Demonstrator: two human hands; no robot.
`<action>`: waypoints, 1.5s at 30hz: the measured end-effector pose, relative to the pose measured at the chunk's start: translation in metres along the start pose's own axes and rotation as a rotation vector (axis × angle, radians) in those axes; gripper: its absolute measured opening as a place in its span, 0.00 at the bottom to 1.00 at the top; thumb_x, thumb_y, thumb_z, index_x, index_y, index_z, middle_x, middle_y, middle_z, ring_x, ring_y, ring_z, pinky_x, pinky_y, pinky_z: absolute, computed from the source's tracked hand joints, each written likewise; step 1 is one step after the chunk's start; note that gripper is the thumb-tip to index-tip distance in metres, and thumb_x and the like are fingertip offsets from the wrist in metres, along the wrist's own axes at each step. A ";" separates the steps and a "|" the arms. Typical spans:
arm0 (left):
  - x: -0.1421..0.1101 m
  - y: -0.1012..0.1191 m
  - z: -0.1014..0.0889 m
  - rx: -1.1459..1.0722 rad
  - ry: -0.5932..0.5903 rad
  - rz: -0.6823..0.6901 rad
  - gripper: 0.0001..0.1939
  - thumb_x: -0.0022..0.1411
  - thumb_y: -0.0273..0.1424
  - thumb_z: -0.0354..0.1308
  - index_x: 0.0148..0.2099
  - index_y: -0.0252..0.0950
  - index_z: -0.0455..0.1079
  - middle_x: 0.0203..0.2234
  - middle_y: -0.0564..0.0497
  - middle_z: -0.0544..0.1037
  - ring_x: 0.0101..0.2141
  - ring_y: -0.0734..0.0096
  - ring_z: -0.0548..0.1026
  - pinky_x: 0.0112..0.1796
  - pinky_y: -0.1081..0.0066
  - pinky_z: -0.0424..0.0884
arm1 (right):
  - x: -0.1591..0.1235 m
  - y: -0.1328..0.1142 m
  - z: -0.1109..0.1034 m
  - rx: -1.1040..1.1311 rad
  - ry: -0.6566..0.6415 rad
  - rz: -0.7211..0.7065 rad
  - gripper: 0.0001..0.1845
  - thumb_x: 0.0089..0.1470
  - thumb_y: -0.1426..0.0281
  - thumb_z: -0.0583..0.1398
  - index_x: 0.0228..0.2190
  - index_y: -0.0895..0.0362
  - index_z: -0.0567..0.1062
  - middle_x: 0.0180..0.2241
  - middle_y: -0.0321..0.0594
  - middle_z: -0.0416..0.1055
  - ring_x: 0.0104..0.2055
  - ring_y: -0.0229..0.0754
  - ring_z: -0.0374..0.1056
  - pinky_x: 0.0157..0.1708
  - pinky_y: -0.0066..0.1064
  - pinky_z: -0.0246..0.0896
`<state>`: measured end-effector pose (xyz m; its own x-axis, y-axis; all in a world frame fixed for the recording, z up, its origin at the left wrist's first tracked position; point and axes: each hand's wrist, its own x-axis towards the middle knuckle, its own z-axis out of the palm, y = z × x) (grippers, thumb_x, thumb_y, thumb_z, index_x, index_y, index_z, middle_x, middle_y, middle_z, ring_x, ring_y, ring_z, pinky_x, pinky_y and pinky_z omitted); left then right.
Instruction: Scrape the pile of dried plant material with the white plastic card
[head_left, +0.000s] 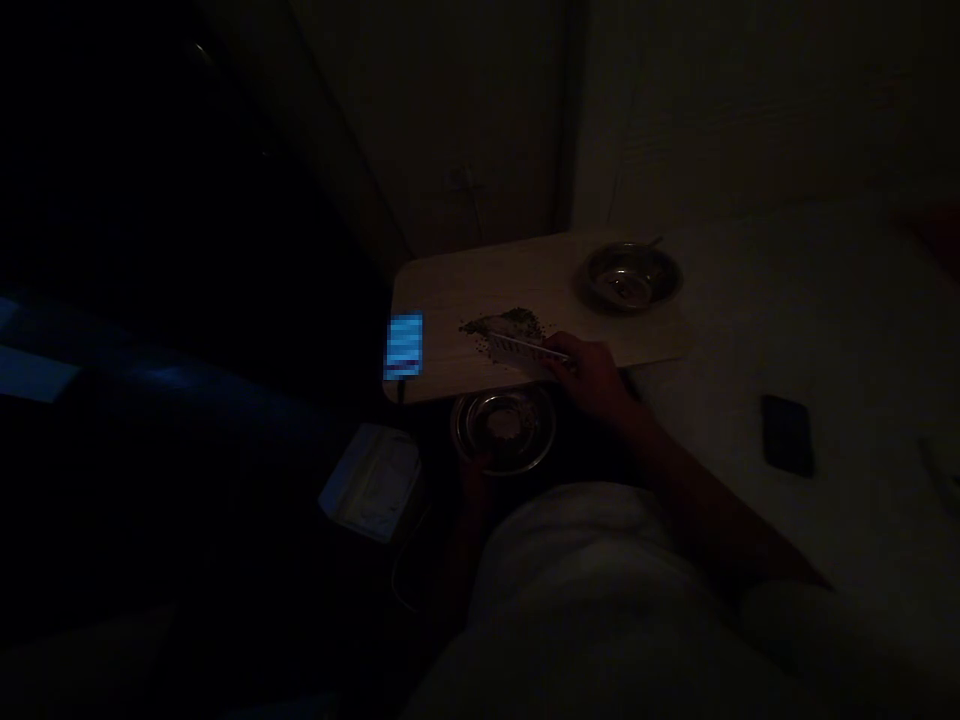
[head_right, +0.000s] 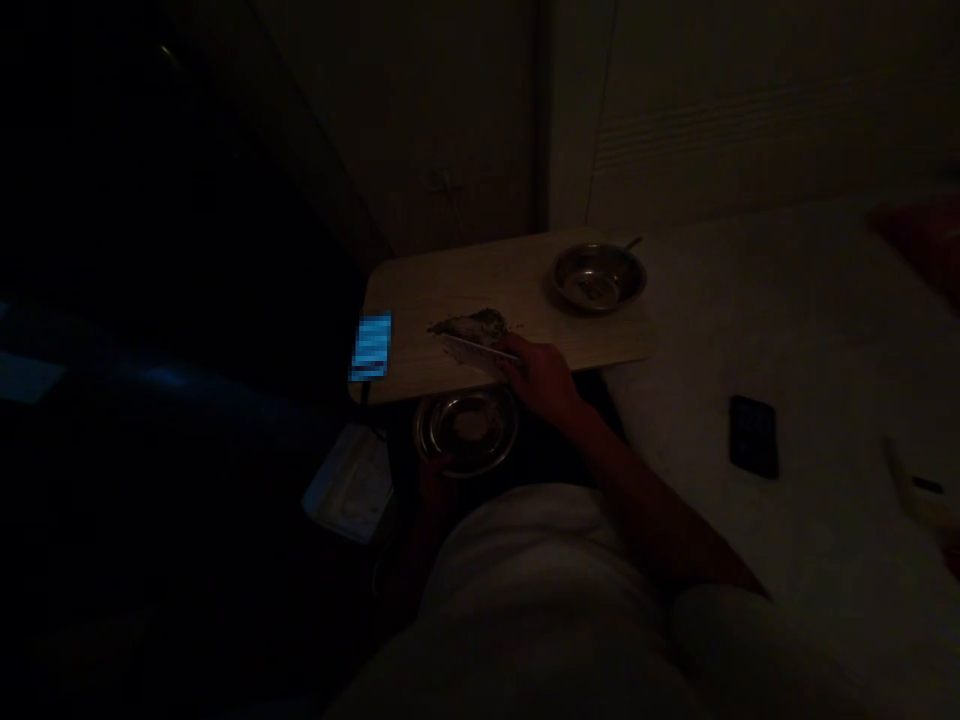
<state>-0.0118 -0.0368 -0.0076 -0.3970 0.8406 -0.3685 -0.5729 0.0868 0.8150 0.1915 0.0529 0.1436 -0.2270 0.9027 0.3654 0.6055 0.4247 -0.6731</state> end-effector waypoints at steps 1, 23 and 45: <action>0.001 -0.001 0.000 -0.004 0.007 -0.007 0.21 0.38 0.24 0.63 0.40 0.39 0.76 0.38 0.48 0.81 0.47 0.50 0.75 0.49 0.55 0.70 | 0.000 0.000 0.000 0.004 -0.002 -0.004 0.10 0.57 0.68 0.57 0.41 0.54 0.74 0.36 0.40 0.78 0.36 0.45 0.73 0.36 0.33 0.63; -0.001 0.000 0.004 -0.007 -0.006 0.029 0.18 0.44 0.27 0.62 0.41 0.40 0.77 0.40 0.48 0.81 0.51 0.49 0.73 0.53 0.52 0.66 | -0.003 -0.004 0.007 0.058 -0.049 -0.051 0.10 0.58 0.67 0.57 0.40 0.55 0.75 0.37 0.40 0.78 0.37 0.44 0.73 0.38 0.32 0.62; 0.005 -0.003 -0.002 -0.043 0.053 0.020 0.17 0.42 0.25 0.64 0.39 0.39 0.77 0.38 0.49 0.81 0.47 0.52 0.76 0.49 0.55 0.69 | 0.001 0.000 0.001 0.017 0.017 0.004 0.11 0.56 0.68 0.58 0.41 0.54 0.75 0.37 0.41 0.78 0.37 0.45 0.73 0.36 0.32 0.62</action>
<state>-0.0136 -0.0345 -0.0126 -0.4455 0.8124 -0.3761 -0.5943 0.0458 0.8029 0.1907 0.0534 0.1437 -0.2112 0.9034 0.3732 0.5936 0.4219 -0.6852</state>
